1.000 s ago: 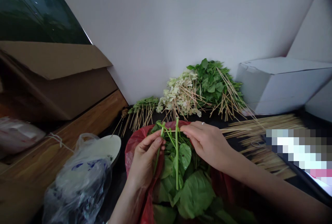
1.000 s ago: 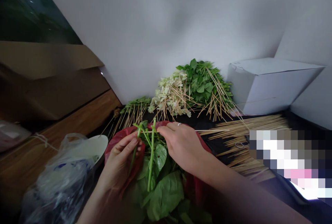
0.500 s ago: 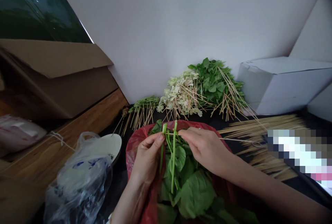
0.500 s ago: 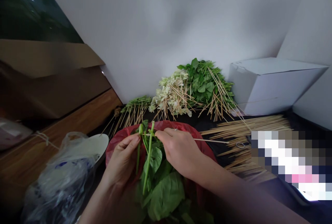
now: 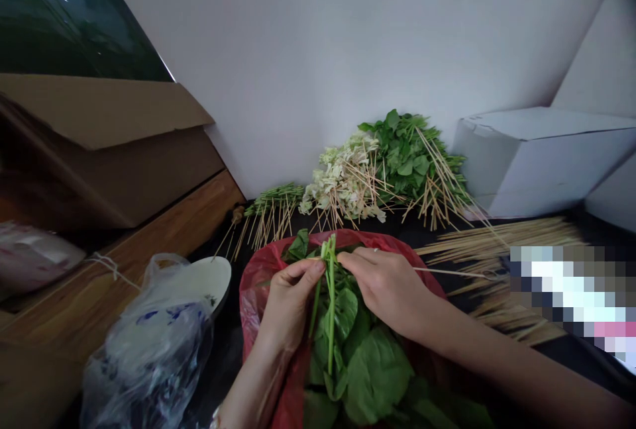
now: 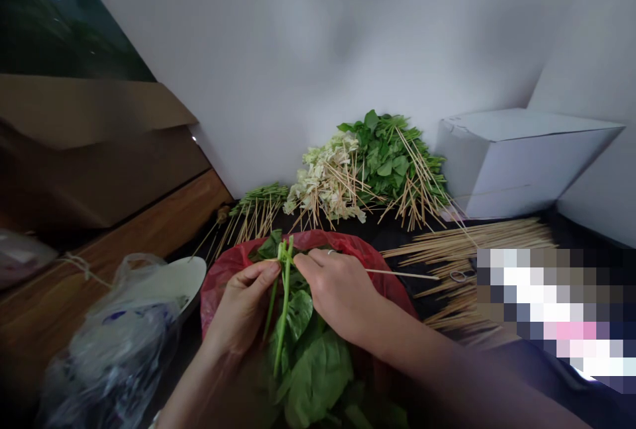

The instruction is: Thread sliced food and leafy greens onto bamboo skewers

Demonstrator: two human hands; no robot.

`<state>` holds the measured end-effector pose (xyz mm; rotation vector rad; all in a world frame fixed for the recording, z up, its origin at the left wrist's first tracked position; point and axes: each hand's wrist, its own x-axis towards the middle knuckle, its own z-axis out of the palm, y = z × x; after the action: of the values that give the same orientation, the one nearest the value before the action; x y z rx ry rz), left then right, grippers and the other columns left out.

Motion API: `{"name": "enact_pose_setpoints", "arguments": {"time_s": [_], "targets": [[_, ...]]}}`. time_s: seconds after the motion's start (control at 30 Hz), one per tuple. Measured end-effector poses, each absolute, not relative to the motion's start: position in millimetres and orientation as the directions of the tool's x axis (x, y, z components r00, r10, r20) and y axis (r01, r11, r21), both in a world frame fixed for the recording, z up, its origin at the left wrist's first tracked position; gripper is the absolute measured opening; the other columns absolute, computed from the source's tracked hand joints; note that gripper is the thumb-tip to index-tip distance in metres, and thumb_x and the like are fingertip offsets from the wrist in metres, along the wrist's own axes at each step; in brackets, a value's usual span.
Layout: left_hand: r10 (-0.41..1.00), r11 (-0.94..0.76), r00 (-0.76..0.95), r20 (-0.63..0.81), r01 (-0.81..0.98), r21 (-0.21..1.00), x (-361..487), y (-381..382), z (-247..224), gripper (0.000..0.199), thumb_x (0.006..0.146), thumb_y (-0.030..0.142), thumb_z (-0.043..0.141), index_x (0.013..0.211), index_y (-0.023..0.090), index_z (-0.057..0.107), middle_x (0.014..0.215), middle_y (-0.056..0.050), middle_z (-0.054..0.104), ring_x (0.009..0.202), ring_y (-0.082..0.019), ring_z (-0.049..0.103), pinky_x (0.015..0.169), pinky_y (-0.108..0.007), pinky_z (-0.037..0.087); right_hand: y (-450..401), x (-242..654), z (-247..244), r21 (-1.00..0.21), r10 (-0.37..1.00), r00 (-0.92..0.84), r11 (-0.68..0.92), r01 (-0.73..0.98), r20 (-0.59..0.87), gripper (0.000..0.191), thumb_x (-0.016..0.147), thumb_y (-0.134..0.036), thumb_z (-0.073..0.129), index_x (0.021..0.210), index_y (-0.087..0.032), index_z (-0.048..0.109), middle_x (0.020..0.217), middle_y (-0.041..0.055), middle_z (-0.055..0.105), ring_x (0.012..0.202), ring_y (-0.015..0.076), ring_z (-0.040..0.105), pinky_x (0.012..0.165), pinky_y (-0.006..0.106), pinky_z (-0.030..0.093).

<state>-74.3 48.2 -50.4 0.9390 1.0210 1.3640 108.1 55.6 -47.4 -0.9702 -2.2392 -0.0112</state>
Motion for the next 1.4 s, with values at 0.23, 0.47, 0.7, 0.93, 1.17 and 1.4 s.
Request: {"name": "enact_pose_setpoints", "arguments": {"time_s": [0.23, 0.47, 0.7, 0.93, 1.17, 1.4], "targets": [[0.978, -0.204, -0.009, 0.207, 0.111, 0.973, -96, 46, -45, 0.033, 0.092, 0.045, 0.065, 0.110, 0.021, 0.079, 0.096, -0.009, 0.080, 0.091, -0.023, 0.072, 0.089, -0.033, 0.053, 66, 130, -28, -0.316, 0.588, -0.323, 0.731, 0.605, 0.742, 0.023, 0.097, -0.007, 0.042, 0.101, -0.017, 0.062, 0.087, 0.0058, 0.067, 0.079, 0.0192, 0.061, 0.073, 0.032, 0.045], [0.916, -0.394, 0.330, 0.230, 0.626, 0.673, -118, 36, -25, 0.029, 0.097, 0.036, 0.058, 0.114, 0.026, 0.079, 0.098, -0.008, 0.082, 0.088, -0.027, 0.075, 0.080, -0.032, 0.054, 76, 148, -15, -0.356, 0.549, -0.151, 0.702, 0.617, 0.822, 0.015, 0.099, -0.013, 0.041, 0.096, -0.021, 0.054, 0.079, 0.0014, 0.060, 0.068, 0.0167, 0.055, 0.065, 0.030, 0.039], [0.895, -0.445, 0.373, 0.245, 0.783, 0.435, -133, 37, -20, 0.021, 0.093, 0.027, 0.062, 0.098, 0.030, 0.083, 0.091, -0.004, 0.082, 0.075, -0.024, 0.076, 0.067, -0.027, 0.051, 76, 148, -14, -0.353, 0.544, -0.168, 0.718, 0.600, 0.822, 0.015, 0.100, -0.013, 0.041, 0.095, -0.021, 0.053, 0.078, 0.0004, 0.059, 0.069, 0.0163, 0.055, 0.065, 0.030, 0.039], [0.875, -0.471, 0.344, 0.339, 0.763, 0.443, -116, 49, -36, 0.015, 0.086, 0.025, 0.070, 0.095, 0.026, 0.083, 0.085, -0.008, 0.078, 0.077, -0.025, 0.072, 0.071, -0.031, 0.051, 76, 147, -15, -0.357, 0.562, -0.181, 0.708, 0.609, 0.807, 0.015, 0.101, -0.014, 0.041, 0.095, -0.021, 0.054, 0.078, 0.0009, 0.059, 0.071, 0.0168, 0.054, 0.068, 0.030, 0.039], [0.894, -0.447, 0.408, 0.184, 0.836, 0.317, -103, 63, -42, 0.028, 0.075, 0.010, 0.066, 0.092, 0.027, 0.081, 0.083, -0.005, 0.074, 0.081, -0.025, 0.068, 0.072, -0.031, 0.048, 73, 148, -11, -0.340, 0.541, -0.174, 0.713, 0.613, 0.823, 0.015, 0.100, -0.014, 0.042, 0.095, -0.021, 0.054, 0.079, 0.0013, 0.061, 0.072, 0.0172, 0.057, 0.065, 0.030, 0.039], [0.895, -0.401, 0.196, 0.400, 0.747, 0.531, -105, 68, -40, 0.017, 0.084, 0.018, 0.063, 0.090, 0.021, 0.078, 0.072, -0.003, 0.071, 0.065, -0.019, 0.063, 0.065, -0.028, 0.046, 72, 153, -8, -0.339, 0.524, -0.150, 0.717, 0.609, 0.838, 0.014, 0.100, -0.013, 0.043, 0.095, -0.022, 0.053, 0.078, 0.0000, 0.059, 0.070, 0.0160, 0.056, 0.064, 0.030, 0.038]]}}
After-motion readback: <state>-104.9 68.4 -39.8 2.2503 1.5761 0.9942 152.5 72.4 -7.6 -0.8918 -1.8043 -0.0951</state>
